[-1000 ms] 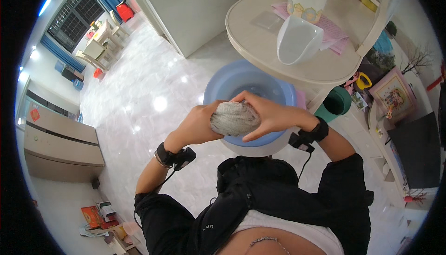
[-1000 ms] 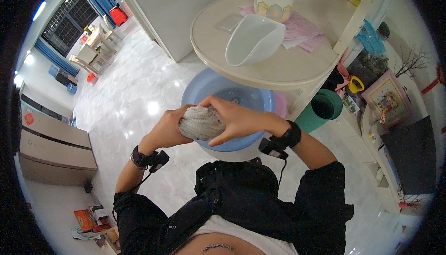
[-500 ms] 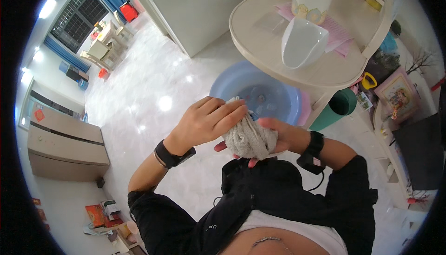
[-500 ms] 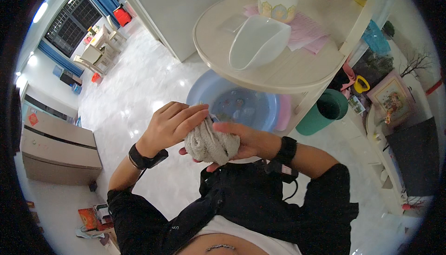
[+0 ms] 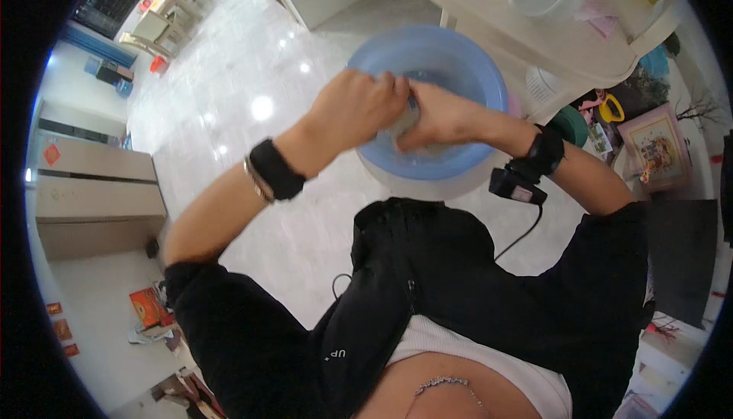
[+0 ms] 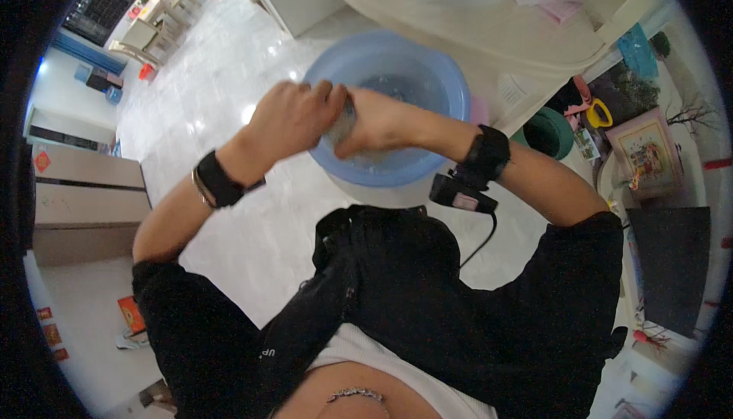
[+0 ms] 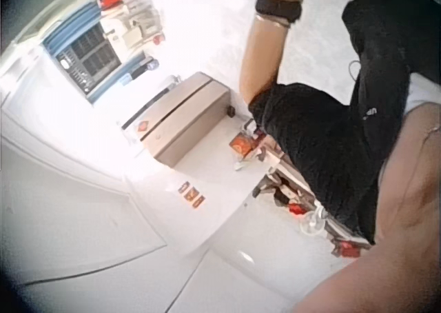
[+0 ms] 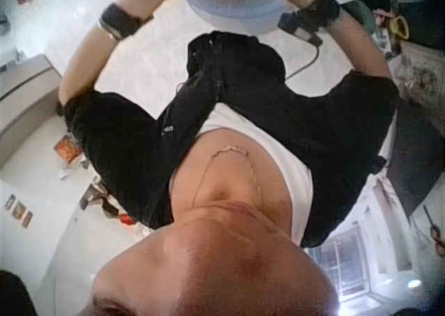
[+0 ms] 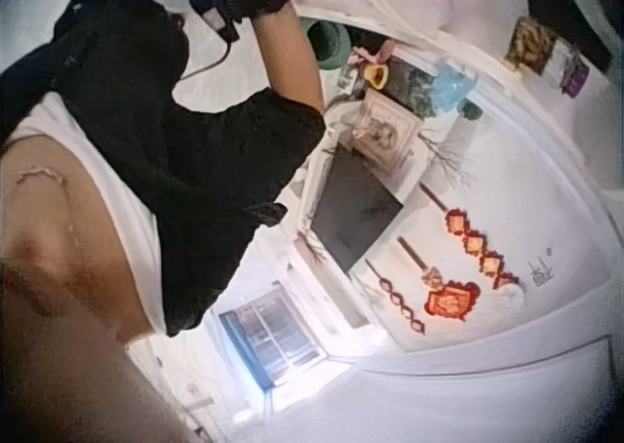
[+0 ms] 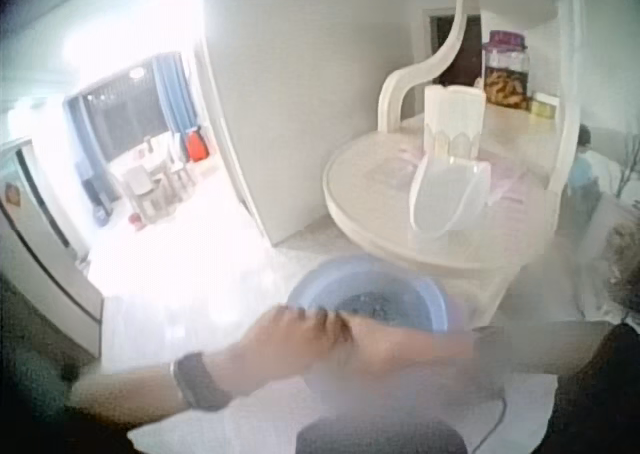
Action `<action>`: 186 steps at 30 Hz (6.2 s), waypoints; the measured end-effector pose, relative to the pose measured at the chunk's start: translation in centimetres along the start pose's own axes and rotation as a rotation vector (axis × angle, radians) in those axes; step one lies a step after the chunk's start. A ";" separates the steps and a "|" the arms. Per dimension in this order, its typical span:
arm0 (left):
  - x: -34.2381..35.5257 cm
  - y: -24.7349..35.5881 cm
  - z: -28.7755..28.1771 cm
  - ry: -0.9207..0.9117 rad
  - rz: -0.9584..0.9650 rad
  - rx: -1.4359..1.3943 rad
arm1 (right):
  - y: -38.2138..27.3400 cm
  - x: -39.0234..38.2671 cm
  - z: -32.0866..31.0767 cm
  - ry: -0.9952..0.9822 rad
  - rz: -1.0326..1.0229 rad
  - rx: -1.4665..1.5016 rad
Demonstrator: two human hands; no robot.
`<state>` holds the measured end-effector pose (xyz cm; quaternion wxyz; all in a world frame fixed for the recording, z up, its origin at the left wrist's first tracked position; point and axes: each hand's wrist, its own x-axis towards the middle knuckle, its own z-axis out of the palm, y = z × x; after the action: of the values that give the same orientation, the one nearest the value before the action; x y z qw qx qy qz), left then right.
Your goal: The person is cleaning shelves using a cloth and wet wipes, including rinsing the cloth in a basin.
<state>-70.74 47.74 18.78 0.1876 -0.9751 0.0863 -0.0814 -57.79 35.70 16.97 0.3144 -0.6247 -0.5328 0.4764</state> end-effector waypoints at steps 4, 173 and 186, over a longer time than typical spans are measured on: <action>2.9 -1.4 0.5 -0.071 -0.003 0.074 | 2.1 2.2 0.0 0.395 -0.118 -0.279; 4.0 19.6 -2.9 1.153 -0.848 -1.374 | 8.6 -31.1 6.8 1.453 -0.694 0.933; 15.0 28.8 -2.1 0.530 -0.625 -1.478 | 17.4 -42.4 -0.6 1.926 -0.337 1.224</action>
<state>-60.55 17.69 11.70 -0.5559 -0.7747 -0.1154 -0.2784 -49.91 -9.25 12.54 0.9008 -0.3931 0.1716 -0.0671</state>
